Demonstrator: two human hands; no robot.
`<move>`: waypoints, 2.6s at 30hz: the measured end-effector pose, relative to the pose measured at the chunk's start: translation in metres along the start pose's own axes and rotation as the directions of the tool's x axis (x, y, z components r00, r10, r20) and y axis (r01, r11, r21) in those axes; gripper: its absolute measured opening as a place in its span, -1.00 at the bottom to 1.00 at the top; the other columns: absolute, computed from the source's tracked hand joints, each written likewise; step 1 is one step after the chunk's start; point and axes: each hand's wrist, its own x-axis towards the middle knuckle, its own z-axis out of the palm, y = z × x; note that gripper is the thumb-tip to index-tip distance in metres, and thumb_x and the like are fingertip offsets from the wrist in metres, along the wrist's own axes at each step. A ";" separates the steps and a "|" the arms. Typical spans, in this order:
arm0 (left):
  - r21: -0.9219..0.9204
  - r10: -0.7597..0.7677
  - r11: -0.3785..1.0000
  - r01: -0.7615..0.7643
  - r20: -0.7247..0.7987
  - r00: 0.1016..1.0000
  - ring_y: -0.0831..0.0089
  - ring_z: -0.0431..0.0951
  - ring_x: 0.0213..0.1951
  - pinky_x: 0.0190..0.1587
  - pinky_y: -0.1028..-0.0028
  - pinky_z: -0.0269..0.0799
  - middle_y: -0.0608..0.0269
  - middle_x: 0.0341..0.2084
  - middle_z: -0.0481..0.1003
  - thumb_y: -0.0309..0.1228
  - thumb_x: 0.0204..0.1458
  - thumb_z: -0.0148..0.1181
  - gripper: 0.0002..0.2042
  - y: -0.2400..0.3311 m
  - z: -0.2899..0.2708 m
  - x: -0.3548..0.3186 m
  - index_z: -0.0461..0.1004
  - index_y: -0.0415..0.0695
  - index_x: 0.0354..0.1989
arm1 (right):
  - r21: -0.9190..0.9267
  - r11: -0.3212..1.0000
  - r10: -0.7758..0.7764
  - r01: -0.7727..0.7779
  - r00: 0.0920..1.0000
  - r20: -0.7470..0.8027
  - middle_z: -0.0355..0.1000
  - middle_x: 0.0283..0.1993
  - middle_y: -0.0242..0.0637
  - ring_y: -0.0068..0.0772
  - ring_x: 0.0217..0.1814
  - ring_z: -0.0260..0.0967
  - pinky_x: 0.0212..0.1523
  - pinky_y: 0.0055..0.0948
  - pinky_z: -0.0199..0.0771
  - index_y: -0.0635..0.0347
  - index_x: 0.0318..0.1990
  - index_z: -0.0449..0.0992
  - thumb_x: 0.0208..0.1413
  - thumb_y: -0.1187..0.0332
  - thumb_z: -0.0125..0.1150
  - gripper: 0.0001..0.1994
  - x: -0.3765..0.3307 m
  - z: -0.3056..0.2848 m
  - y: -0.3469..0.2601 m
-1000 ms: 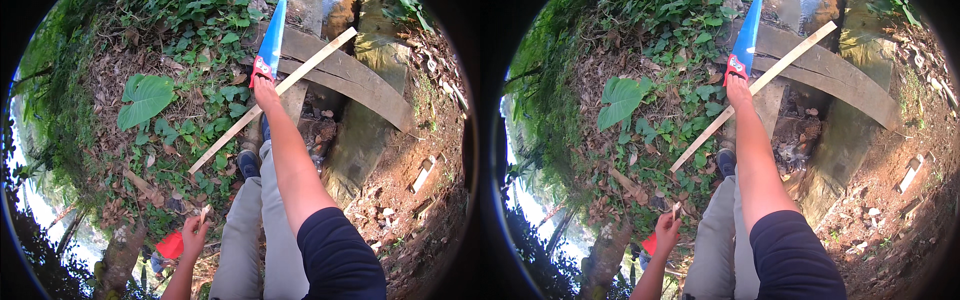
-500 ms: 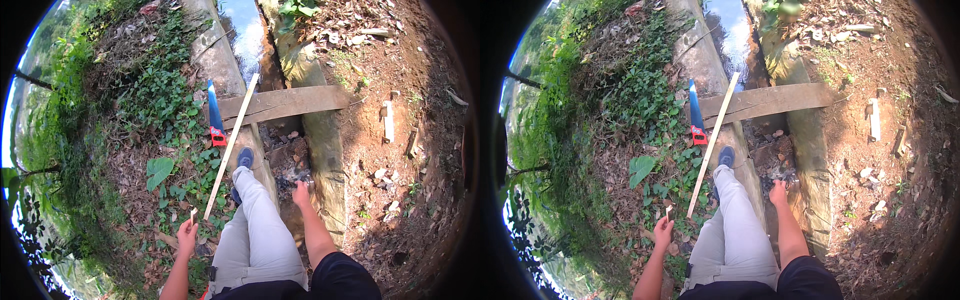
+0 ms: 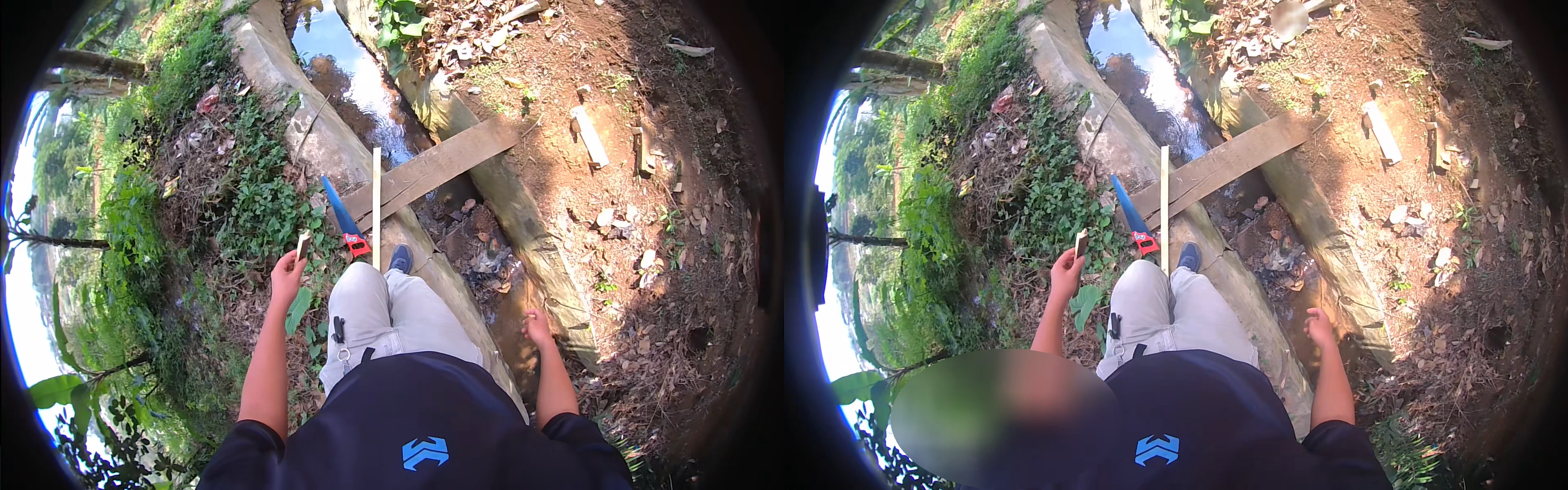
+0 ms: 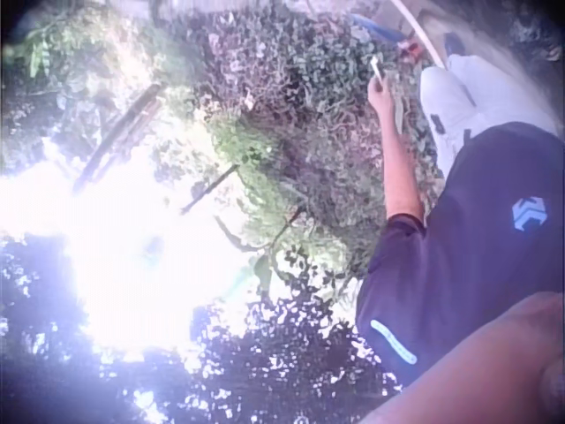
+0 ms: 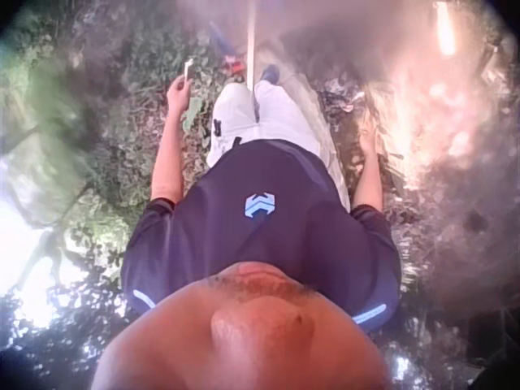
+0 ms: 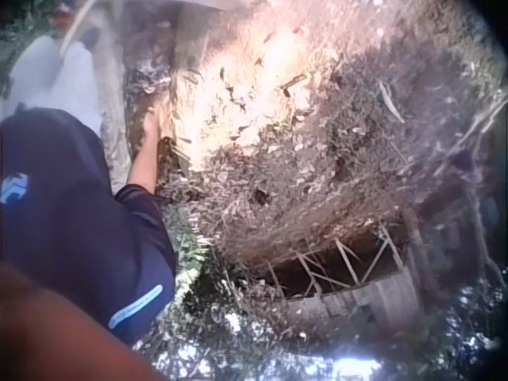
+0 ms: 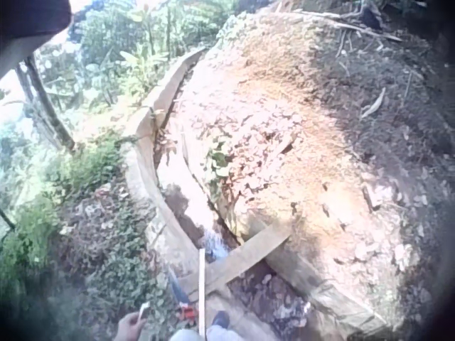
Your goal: The person uses a red hand saw to cut a long wooden plank resting on a concrete drainage ditch. After sawing through the wood, the person picks up the cut pieces and uses a larger piece of wood as a makeshift mallet to split the smaller plank into thinner strips on the ground.
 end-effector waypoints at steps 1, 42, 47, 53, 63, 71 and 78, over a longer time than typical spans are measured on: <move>-0.016 0.019 1.000 -0.019 -0.005 1.000 0.66 0.50 -0.32 -0.25 0.58 0.42 0.35 -0.30 0.59 -0.42 0.15 0.30 -0.68 0.011 -0.001 0.008 0.54 -0.23 0.06 | 0.034 0.999 -0.010 0.009 1.000 0.017 0.45 -0.35 -0.28 -0.46 -0.45 0.43 -0.48 -0.44 0.43 0.15 0.13 0.39 0.12 0.58 -0.08 -0.61 -0.003 0.009 0.000; 0.338 0.086 0.914 -0.224 0.379 0.922 0.41 0.61 -0.27 -0.16 0.41 0.51 0.16 -0.26 0.62 -0.32 0.08 0.34 -0.62 0.425 0.145 0.398 0.55 -0.14 0.07 | 0.186 0.954 -0.190 0.237 0.952 -0.238 0.43 -0.39 -0.42 -0.57 -0.43 0.40 -0.40 -0.51 0.44 0.23 0.01 0.47 0.14 0.52 0.11 -0.73 0.089 -0.079 -0.431; 0.249 -0.002 0.965 -0.082 0.320 0.948 0.52 0.57 -0.31 -0.19 0.46 0.49 0.25 -0.33 0.62 -0.37 0.10 0.31 -0.65 0.427 0.199 0.398 0.55 -0.19 0.05 | 0.399 0.915 -0.031 0.056 0.997 -0.069 0.47 -0.29 -0.38 -0.57 -0.41 0.42 -0.49 -0.53 0.43 0.18 0.05 0.46 0.16 0.40 0.11 -0.70 0.184 -0.149 -0.551; 0.151 -0.192 0.975 0.162 0.216 0.957 0.63 0.52 -0.36 -0.25 0.55 0.45 0.35 -0.37 0.59 -0.44 0.12 0.29 -0.73 0.394 0.276 0.398 0.57 -0.21 -0.01 | 0.422 0.878 -0.225 0.229 0.973 -0.059 0.40 -0.38 -0.41 -0.58 -0.51 0.37 -0.60 -0.53 0.41 0.17 -0.12 0.46 0.23 0.31 0.13 -0.84 0.454 -0.202 -0.720; 0.133 -0.402 0.916 0.379 0.306 0.863 0.59 0.54 -0.24 -0.12 0.51 0.46 0.35 -0.25 0.57 -0.45 0.16 0.27 -0.77 0.348 0.494 0.430 0.56 -0.19 -0.02 | 0.433 0.734 -0.410 0.523 0.850 -0.331 0.49 -0.51 -0.31 -0.50 -0.57 0.46 -0.64 -0.48 0.47 0.26 -0.33 0.61 0.10 0.39 0.22 -0.87 0.809 -0.234 -0.994; 0.273 -0.421 0.899 0.342 0.322 0.848 0.55 0.57 -0.19 -0.06 0.48 0.47 0.28 -0.22 0.58 -0.46 0.10 0.33 -0.71 0.356 0.546 0.427 0.57 -0.24 -0.01 | 0.655 0.679 -0.208 0.333 0.942 -0.264 0.43 -0.53 -0.32 -0.60 -0.70 0.24 -0.72 -0.53 0.22 0.30 -0.39 0.51 0.12 0.29 0.34 -0.76 0.878 -0.229 -1.070; 0.130 -0.489 0.872 0.471 0.194 0.851 0.58 0.55 -0.27 -0.14 0.53 0.46 0.28 -0.28 0.59 -0.48 0.13 0.29 -0.72 0.310 0.517 0.429 0.56 -0.23 0.01 | 0.605 0.698 -0.135 0.382 0.901 -0.413 0.49 -0.53 -0.27 -0.48 -0.65 0.32 -0.63 -0.43 0.34 0.29 -0.46 0.55 -0.02 0.29 0.50 -0.74 0.935 -0.212 -1.090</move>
